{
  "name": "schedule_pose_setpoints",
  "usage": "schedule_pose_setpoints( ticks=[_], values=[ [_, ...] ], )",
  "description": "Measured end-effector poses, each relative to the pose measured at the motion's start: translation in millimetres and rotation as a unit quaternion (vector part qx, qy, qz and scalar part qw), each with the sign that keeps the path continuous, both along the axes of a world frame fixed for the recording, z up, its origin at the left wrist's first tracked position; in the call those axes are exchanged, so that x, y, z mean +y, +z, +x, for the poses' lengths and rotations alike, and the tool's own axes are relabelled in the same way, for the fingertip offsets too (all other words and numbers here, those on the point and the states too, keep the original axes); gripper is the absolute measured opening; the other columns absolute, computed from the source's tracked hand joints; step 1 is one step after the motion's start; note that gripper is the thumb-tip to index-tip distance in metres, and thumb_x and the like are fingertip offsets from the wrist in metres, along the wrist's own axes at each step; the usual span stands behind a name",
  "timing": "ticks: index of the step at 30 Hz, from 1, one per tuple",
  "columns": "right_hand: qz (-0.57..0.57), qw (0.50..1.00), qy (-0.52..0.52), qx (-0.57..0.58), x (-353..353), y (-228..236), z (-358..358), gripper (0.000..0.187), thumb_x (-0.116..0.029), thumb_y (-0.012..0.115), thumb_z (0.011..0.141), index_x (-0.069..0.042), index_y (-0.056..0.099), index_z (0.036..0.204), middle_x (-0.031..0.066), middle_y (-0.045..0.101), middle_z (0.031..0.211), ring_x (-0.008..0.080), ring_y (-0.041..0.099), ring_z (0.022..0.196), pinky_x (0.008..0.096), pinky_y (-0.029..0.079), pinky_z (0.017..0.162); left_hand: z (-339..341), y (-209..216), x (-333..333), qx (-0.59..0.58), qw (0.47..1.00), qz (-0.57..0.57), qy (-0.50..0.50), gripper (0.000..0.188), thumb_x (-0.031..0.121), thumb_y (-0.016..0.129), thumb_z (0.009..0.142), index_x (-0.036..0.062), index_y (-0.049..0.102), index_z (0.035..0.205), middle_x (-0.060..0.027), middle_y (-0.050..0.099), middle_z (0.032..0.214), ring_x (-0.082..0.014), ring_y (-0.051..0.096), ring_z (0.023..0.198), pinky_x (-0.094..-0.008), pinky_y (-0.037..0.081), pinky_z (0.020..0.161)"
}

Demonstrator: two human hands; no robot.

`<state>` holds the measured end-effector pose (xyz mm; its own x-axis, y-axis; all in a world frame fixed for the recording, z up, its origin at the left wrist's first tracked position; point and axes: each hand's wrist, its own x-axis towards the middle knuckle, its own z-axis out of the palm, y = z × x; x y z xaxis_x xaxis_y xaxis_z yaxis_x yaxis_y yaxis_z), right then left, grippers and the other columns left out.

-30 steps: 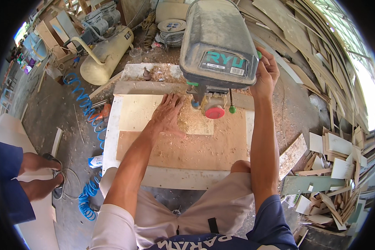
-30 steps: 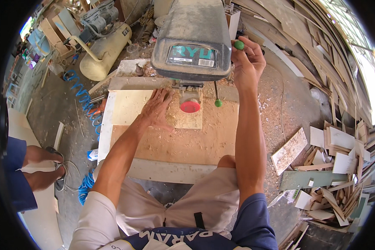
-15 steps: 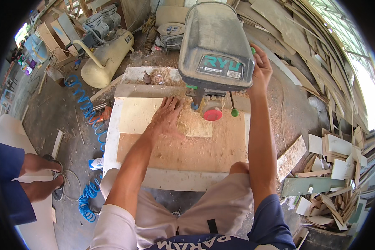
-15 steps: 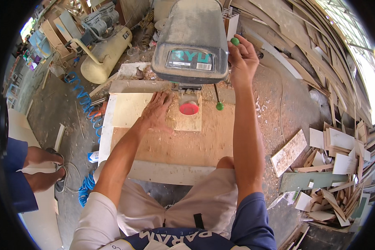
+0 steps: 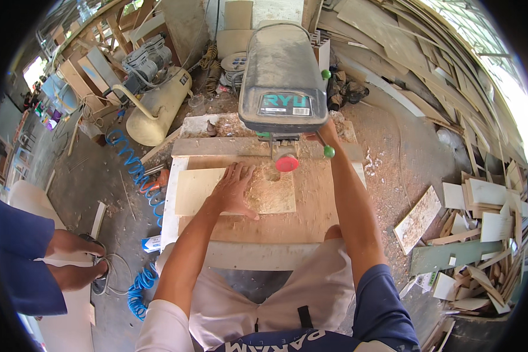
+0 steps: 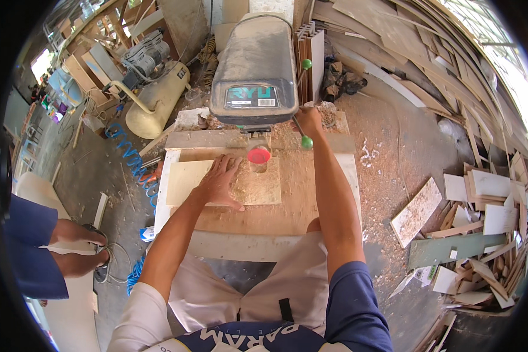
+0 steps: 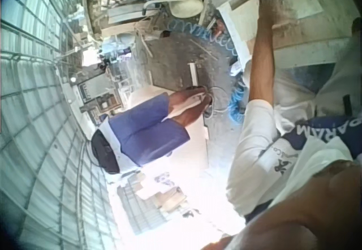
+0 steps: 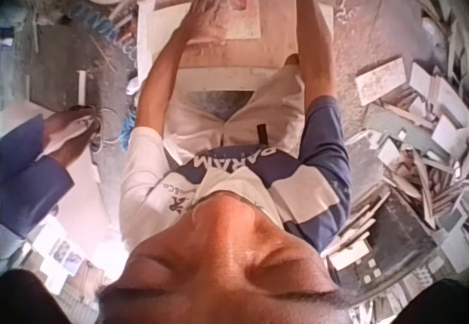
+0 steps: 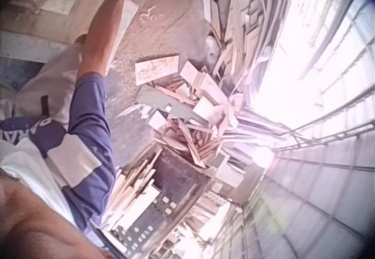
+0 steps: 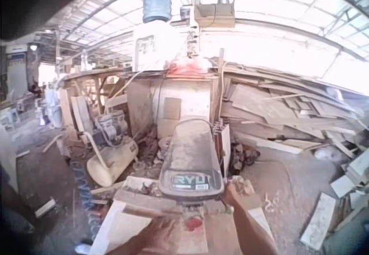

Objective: The person operates a drill press to create holes in a rectangular wooden board, holding the board in place with their left hand and pulling down the drill lever with their right hand.

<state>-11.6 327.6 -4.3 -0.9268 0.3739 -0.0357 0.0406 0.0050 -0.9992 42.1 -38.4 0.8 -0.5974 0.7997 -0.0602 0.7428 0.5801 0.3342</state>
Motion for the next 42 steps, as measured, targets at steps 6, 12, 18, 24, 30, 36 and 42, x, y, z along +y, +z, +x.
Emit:
schedule_pose_setpoints(
  ticks=[6, 12, 18, 24, 30, 36, 42],
  values=[
    [-0.017, 0.999, -0.033, -0.026, -36.6, 3.3, 36.3, 0.020, -0.017, 0.057, 0.099, -0.001, 0.069, 0.095, 0.0065, 0.067, 0.078, 0.0172, 0.068, 0.061, 0.0299, 0.052, 0.050, 17.6, 23.8, -23.5, 0.037, 0.996, -0.076, 0.028, 0.144, 0.047, 0.094, 0.041, 0.0037, 0.020, 0.156, -0.0296, 0.034, 0.145, -0.0497, 0.029, 0.139, -0.0628, 0.017, 0.118],
    [0.004, 0.996, -0.078, -0.046, -45.9, 1.0, 44.5, 0.023, -0.024, 0.059, 0.100, -0.003, 0.068, 0.100, 0.0051, 0.070, 0.085, 0.0159, 0.068, 0.062, 0.0309, 0.054, 0.053, 48.0, 82.6, -31.9, 0.107, 0.993, -0.011, 0.044, 0.110, 0.022, 0.090, 0.061, 0.0080, 0.032, 0.153, -0.0174, 0.049, 0.122, -0.0375, 0.047, 0.120, -0.0515, 0.039, 0.103],
    [0.012, 0.993, -0.109, -0.038, -52.2, 5.6, 47.9, 0.023, -0.022, 0.059, 0.099, -0.001, 0.069, 0.100, 0.0062, 0.070, 0.080, 0.0161, 0.067, 0.058, 0.0325, 0.052, 0.051, 62.6, 91.5, -55.0, 0.109, 0.992, 0.038, -0.041, 0.055, 0.009, 0.075, 0.075, 0.0002, 0.057, 0.127, -0.0155, 0.056, 0.111, -0.0355, 0.058, 0.105, -0.0439, 0.050, 0.090],
    [0.022, 0.993, -0.115, -0.027, -59.1, 5.9, 47.1, 0.025, -0.020, 0.056, 0.099, 0.001, 0.070, 0.097, 0.0080, 0.068, 0.075, 0.0170, 0.067, 0.058, 0.0339, 0.052, 0.051, 50.1, 96.8, -58.0, 0.100, 0.994, 0.016, -0.027, 0.048, 0.006, 0.070, 0.078, -0.0021, 0.056, 0.124, -0.0165, 0.058, 0.112, -0.0368, 0.058, 0.106, -0.0459, 0.049, 0.091],
    [0.075, 0.992, -0.096, -0.022, -48.4, -7.8, 45.0, 0.030, -0.029, 0.056, 0.099, -0.001, 0.066, 0.095, 0.0045, 0.067, 0.078, 0.0156, 0.066, 0.060, 0.0305, 0.052, 0.052, 54.1, 85.0, -44.3, 0.172, 0.984, 0.051, -0.009, 0.045, 0.005, 0.063, 0.085, -0.0007, 0.054, 0.128, -0.0167, 0.058, 0.118, -0.0353, 0.059, 0.107, -0.0475, 0.047, 0.093],
    [0.111, 0.988, -0.104, -0.030, -40.0, -23.1, 31.4, 0.030, -0.028, 0.057, 0.099, 0.000, 0.066, 0.095, 0.0057, 0.068, 0.079, 0.0156, 0.066, 0.061, 0.0309, 0.052, 0.052, 48.6, 58.1, -10.2, 0.234, 0.948, 0.214, 0.003, 0.036, 0.006, 0.068, 0.085, -0.0019, 0.062, 0.120, -0.0167, 0.062, 0.106, -0.0339, 0.063, 0.097, -0.0448, 0.051, 0.086],
    [0.139, 0.985, -0.105, -0.014, -37.8, -38.4, 22.9, 0.027, -0.024, 0.058, 0.098, 0.001, 0.065, 0.098, 0.0079, 0.070, 0.083, 0.0160, 0.067, 0.061, 0.0316, 0.052, 0.051, 39.1, 32.6, 9.4, 0.316, 0.900, 0.289, 0.081, 0.019, 0.002, 0.069, 0.084, -0.0031, 0.067, 0.102, -0.0161, 0.065, 0.095, -0.0335, 0.066, 0.085, -0.0428, 0.056, 0.074]
  ],
)
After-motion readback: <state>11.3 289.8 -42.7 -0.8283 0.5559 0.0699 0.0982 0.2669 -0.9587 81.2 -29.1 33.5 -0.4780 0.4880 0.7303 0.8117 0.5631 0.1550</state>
